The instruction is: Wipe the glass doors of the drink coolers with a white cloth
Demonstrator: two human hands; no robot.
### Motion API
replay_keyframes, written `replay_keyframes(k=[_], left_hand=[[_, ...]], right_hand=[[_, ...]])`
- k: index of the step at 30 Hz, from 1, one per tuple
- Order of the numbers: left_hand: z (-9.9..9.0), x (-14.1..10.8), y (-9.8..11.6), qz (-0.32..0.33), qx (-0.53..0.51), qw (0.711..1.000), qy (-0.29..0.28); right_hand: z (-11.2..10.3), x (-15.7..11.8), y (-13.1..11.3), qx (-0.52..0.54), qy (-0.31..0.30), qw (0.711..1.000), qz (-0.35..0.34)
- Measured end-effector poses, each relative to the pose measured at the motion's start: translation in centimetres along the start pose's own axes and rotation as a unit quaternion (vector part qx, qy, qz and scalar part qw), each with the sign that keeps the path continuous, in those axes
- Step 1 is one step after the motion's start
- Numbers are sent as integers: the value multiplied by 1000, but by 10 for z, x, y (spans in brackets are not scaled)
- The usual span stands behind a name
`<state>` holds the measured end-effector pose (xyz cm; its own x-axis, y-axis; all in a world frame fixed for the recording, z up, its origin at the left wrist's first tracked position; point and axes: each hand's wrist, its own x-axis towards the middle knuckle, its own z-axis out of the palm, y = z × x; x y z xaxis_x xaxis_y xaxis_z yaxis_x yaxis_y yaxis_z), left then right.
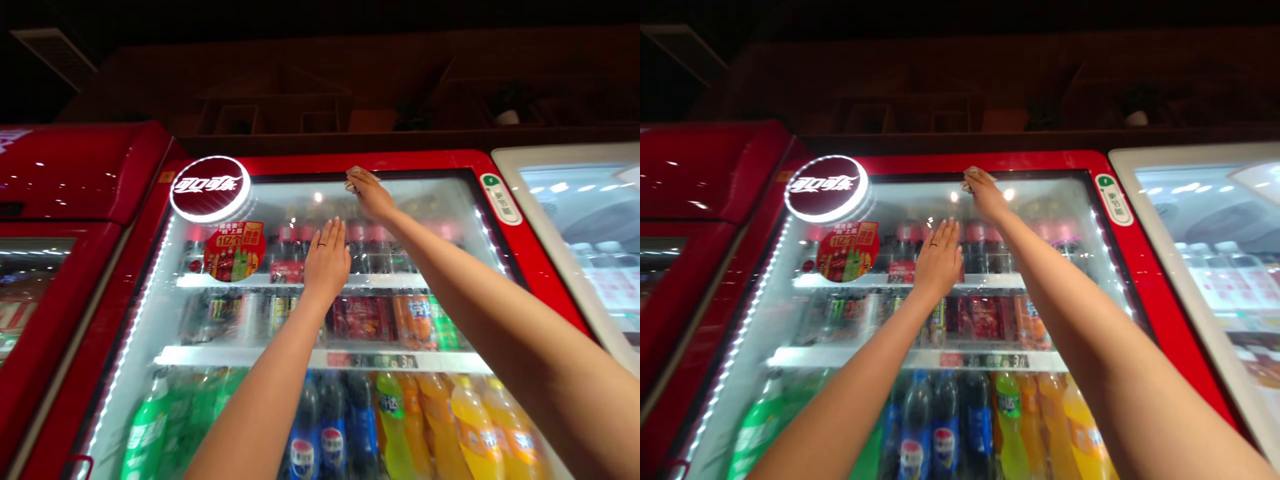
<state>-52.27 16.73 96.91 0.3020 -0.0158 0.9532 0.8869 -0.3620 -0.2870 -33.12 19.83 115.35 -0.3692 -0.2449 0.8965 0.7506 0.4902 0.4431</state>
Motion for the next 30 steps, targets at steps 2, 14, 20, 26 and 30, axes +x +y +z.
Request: replay_keyframes(k=[2,14,20,26,30], left_hand=[[1,0,0,1,0,1000,-1],[-1,0,1,-2,-30,1000,-3],[1,1,1,3,-34,999,1],[-8,5,11,-7,-35,999,-6],[-7,17,23,14,-42,999,-2]], right_hand=[[1,-12,-9,1,-25,999,-30],[-19,-5,12,14,-26,1000,5],[-22,-34,-7,38,-82,994,-67],[-44,-31,32,47,-68,996,-40],[-29,-5,45,38,-9,999,12]])
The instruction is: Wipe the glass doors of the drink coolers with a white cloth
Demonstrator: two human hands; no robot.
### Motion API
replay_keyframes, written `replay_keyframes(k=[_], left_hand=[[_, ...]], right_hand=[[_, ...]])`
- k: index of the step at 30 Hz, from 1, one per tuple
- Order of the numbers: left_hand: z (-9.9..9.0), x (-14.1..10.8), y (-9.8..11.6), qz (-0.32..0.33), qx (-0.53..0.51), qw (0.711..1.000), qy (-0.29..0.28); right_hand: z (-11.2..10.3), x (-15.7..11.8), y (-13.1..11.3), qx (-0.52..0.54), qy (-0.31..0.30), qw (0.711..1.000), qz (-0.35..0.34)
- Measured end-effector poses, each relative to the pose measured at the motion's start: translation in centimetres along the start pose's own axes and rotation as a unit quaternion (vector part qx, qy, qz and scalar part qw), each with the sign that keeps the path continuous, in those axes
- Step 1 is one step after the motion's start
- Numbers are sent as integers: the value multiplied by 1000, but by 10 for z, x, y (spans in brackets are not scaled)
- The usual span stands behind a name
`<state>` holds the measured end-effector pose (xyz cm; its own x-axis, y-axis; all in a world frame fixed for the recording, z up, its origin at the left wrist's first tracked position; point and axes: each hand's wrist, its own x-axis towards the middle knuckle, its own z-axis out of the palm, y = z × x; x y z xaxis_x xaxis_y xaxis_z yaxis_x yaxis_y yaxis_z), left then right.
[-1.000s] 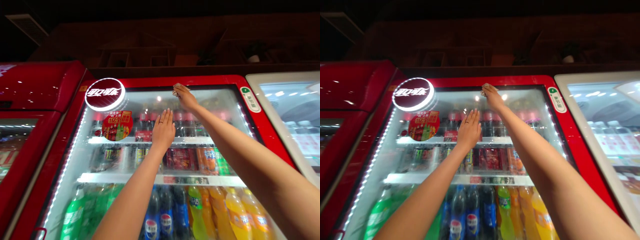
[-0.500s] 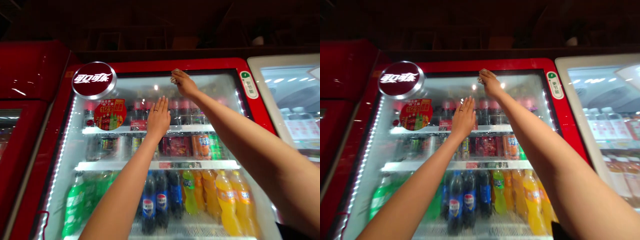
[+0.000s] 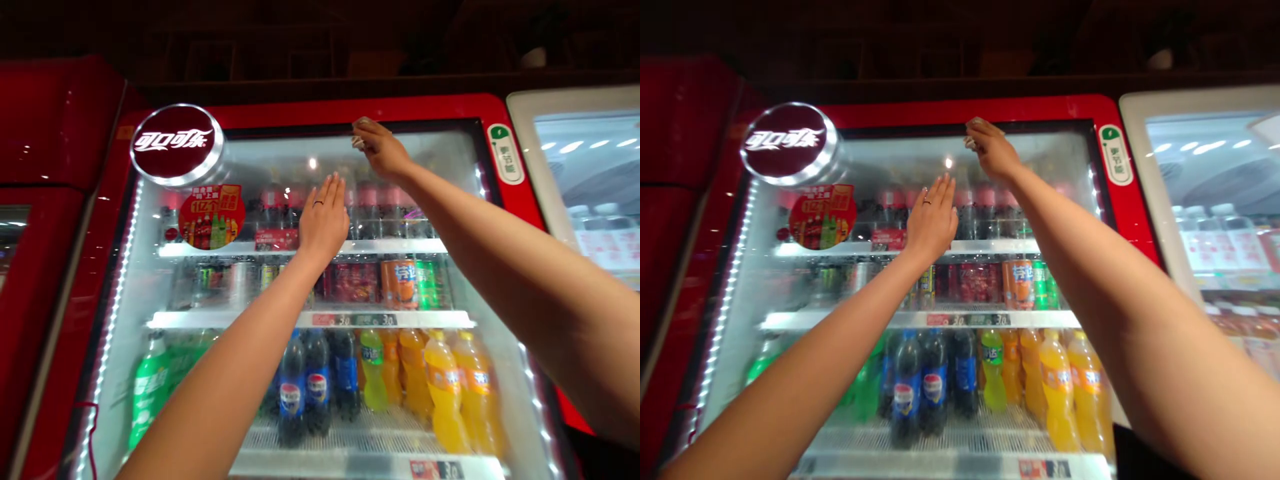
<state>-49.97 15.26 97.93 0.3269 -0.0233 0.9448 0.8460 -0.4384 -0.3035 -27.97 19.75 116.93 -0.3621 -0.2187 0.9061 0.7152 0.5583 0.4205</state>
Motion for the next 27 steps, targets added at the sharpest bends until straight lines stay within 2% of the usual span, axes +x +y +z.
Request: replay_keyframes(k=[2,4,8,10,12,15,17,20,22,25,27], left_hand=[[6,7,4,-10,-2,1000,2],[12,12,5,-27,-2,1000,2],[19,12,5,-32,-10,999,11],[20,10,5,-27,-11,999,14],[19,9,5,-29,-2,1000,10],[16,8,7,-35,17,999,4],[15,8,8,-34,21,999,4],[13,7,9,-33,22,999,5],[13,7,9,-35,23,999,6],[13,6,9,-35,22,999,13],[13,6,9,-36,20,999,16]], right_hand=[[6,6,-5,-9,-5,1000,13],[6,3,-14,-14,-37,999,10],[-10,-19,-22,1,-108,994,-11],[-18,-24,-16,9,-102,995,-6],[-22,-20,-7,7,-69,998,2],[-16,-4,2,-9,-17,1000,15],[-10,2,-1,-16,-4,1000,17],[-8,-6,-10,-11,-22,1000,-6],[-15,-19,-11,-3,-49,998,-31],[-33,-31,-3,-3,-71,997,-42],[-41,-30,6,-14,-60,998,-26]])
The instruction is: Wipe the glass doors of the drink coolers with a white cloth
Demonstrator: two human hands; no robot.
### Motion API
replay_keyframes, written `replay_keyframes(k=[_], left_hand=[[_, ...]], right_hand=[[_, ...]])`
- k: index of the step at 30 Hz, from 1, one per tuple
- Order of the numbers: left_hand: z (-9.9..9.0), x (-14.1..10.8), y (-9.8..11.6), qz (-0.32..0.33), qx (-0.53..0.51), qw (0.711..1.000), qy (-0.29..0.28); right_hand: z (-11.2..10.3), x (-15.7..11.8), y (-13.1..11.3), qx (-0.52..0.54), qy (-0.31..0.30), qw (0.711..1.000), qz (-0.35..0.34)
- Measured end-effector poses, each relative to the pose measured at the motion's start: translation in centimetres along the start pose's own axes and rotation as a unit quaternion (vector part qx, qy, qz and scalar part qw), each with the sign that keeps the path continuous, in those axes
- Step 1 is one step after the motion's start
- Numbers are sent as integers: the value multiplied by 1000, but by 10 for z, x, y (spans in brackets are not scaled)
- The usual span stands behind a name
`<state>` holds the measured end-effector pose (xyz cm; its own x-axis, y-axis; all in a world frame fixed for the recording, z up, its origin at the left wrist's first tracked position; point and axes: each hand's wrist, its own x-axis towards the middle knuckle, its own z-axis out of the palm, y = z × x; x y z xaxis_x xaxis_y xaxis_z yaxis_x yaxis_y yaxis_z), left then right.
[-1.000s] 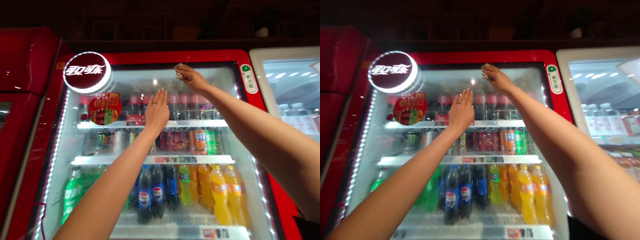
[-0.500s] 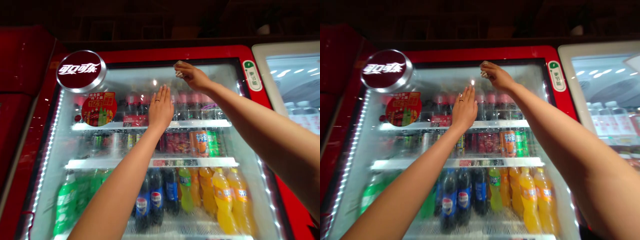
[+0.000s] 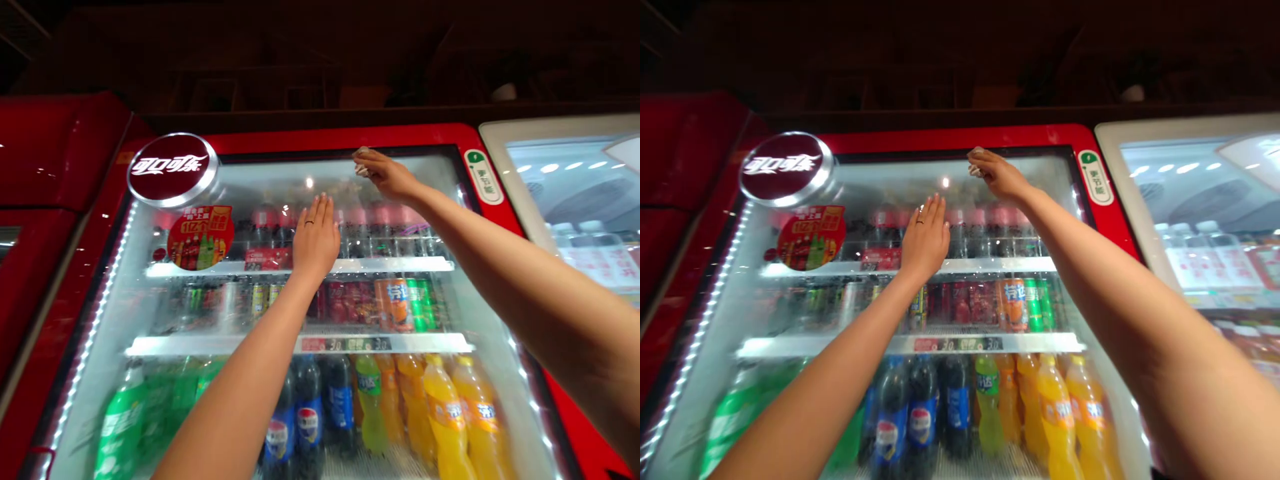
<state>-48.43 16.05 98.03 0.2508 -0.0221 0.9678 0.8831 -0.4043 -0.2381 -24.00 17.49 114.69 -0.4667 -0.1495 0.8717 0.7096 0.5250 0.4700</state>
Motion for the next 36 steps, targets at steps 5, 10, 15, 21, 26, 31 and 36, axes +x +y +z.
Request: replay_keyframes(k=[5,10,15,21,26,31,36], left_hand=[[0,0,0,-3,11,1000,-6],[1,-1,-1,4,29,1000,0],[1,-2,-1,2,37,999,-1],[4,-2,-3,0,31,999,15],[3,-2,-5,-3,24,1000,18],[1,-2,-4,-4,25,1000,11],[2,-2,-4,-9,24,1000,11]], right_hand=[[7,16,0,-25,49,997,45],[20,2,-30,-17,-5,999,-34],[7,-38,-41,0,-41,996,-76],[-1,-31,-21,-42,6,999,-7],[25,3,-28,-36,37,999,-8],[30,-18,-42,-24,-5,998,-51],[-1,-37,-12,-35,-2,999,-27]])
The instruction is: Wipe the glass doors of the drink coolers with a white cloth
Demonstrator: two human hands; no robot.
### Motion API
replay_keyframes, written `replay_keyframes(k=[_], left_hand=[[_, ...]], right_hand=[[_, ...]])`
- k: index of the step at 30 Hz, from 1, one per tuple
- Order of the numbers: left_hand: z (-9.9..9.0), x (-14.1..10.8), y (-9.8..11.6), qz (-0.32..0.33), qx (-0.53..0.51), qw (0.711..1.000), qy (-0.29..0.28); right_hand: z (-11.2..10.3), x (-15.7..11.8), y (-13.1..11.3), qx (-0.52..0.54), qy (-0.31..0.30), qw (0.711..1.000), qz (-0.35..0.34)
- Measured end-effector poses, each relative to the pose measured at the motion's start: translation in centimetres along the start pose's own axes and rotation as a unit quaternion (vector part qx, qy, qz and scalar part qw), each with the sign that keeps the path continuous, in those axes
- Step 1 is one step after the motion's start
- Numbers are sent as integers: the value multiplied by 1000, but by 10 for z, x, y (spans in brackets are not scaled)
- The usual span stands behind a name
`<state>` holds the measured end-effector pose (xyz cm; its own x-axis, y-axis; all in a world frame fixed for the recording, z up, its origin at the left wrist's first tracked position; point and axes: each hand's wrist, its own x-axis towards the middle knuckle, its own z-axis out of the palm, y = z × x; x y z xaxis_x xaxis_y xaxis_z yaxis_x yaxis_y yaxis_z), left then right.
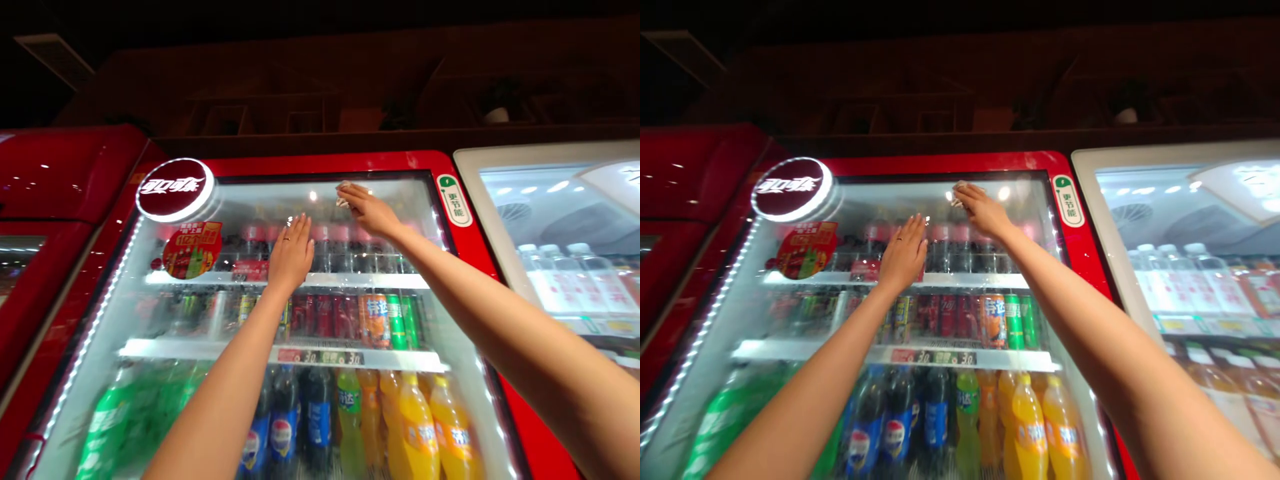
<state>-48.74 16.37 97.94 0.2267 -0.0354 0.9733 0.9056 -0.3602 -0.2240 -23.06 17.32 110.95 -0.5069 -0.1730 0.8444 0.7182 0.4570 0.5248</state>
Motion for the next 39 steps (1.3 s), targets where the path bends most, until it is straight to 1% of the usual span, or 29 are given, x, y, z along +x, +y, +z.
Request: replay_keyframes(k=[3,5,8,10,12,14,17,19,21,23,25,27,29,31,33,35,37,39], left_hand=[[1,1,0,1,7,1000,1],[2,1,1,2,13,1000,-5],[1,2,1,2,13,1000,-10],[1,1,3,-2,-2,1000,-8],[2,2,7,-11,-26,1000,4],[2,4,16,-9,-48,999,19],[3,12,39,17,-60,998,16],[4,20,56,26,-60,998,2],[8,28,69,22,-60,998,-8],[13,31,78,21,-54,998,-15],[18,31,82,24,-41,999,-21],[20,29,83,26,-29,999,-24],[20,26,83,24,-22,999,-24],[19,25,83,22,-18,999,-24],[17,25,84,19,-14,999,-25],[17,25,85,15,-9,999,-26],[18,25,85,15,-5,1000,-23],[19,24,85,19,0,1000,-16]], right_hand=[[-8,14,24,-1,46,998,48],[-4,25,28,-2,58,996,62],[6,28,14,-2,47,997,65],[9,18,-2,-2,20,998,51],[7,5,-15,-8,-3,999,33],[0,-8,-18,-15,-16,999,23],[-11,-11,-2,-26,-13,998,47],[-15,0,15,-28,-4,997,73],[-14,16,29,-26,5,996,85],[-11,28,35,-23,8,996,85],[-8,29,32,-22,4,998,65],[-10,17,28,-22,-11,999,22],[-18,0,28,-22,-27,999,-27],[-31,-13,37,-25,-31,998,-42],[-41,-15,51,-32,-13,999,-7],[-46,-6,64,-40,0,998,41],[-45,6,69,-45,11,997,68],[-39,14,66,-43,19,997,64]])
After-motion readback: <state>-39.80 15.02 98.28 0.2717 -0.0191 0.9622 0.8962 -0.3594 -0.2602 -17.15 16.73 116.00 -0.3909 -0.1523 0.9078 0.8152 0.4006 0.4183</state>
